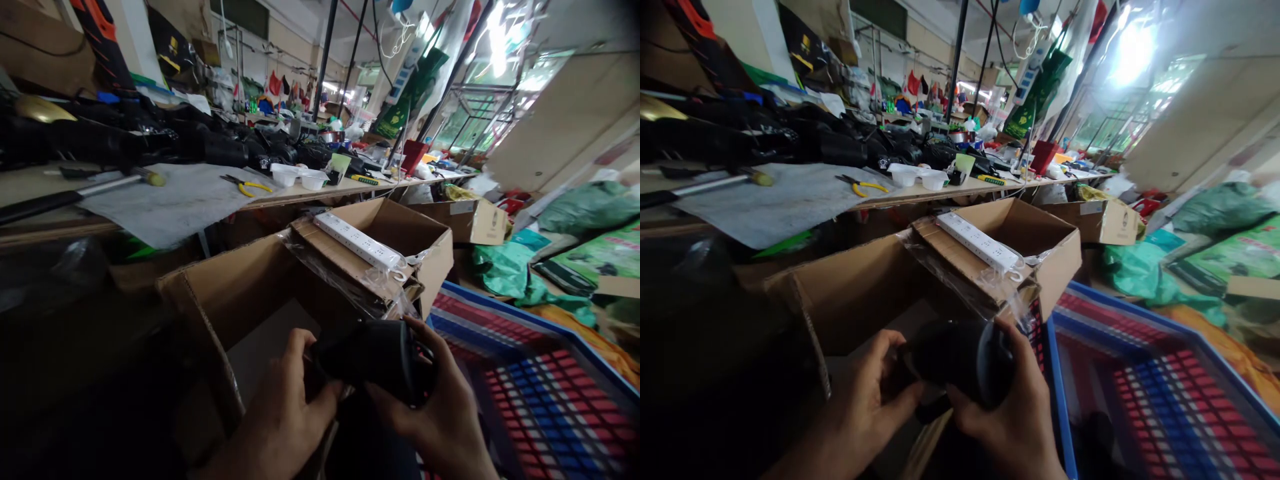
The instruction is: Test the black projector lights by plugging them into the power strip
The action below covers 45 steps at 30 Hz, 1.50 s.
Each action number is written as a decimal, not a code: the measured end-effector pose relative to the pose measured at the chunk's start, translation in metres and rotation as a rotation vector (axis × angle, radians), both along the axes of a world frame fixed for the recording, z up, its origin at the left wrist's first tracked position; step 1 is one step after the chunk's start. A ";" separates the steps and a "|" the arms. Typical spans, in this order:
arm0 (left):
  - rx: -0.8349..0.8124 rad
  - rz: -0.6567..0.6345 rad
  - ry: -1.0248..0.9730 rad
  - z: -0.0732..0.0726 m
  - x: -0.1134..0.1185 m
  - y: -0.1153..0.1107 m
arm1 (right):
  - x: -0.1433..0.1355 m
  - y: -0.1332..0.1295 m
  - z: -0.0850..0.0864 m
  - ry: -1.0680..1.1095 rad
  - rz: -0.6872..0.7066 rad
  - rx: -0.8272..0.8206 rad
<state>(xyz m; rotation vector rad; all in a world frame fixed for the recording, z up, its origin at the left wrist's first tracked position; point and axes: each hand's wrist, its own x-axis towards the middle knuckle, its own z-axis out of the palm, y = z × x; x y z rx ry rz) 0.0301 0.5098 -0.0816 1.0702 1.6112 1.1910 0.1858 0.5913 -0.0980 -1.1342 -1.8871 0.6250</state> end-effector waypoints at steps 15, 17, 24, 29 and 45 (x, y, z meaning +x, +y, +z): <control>-0.020 0.039 -0.514 -0.025 -0.009 0.015 | 0.061 0.045 -0.098 -0.087 0.223 -0.356; -0.015 0.015 -0.545 -0.022 -0.008 0.014 | 0.046 0.039 -0.114 -0.026 0.252 -0.248; 0.021 0.154 -0.419 -0.002 -0.041 0.013 | 0.048 0.092 -0.063 0.010 -0.054 0.001; 0.062 0.143 -0.440 0.005 -0.057 0.028 | 0.024 0.175 0.016 -0.051 -0.142 0.192; 0.042 0.053 -0.588 -0.020 -0.060 0.089 | -0.041 0.285 0.014 -0.365 -0.172 0.260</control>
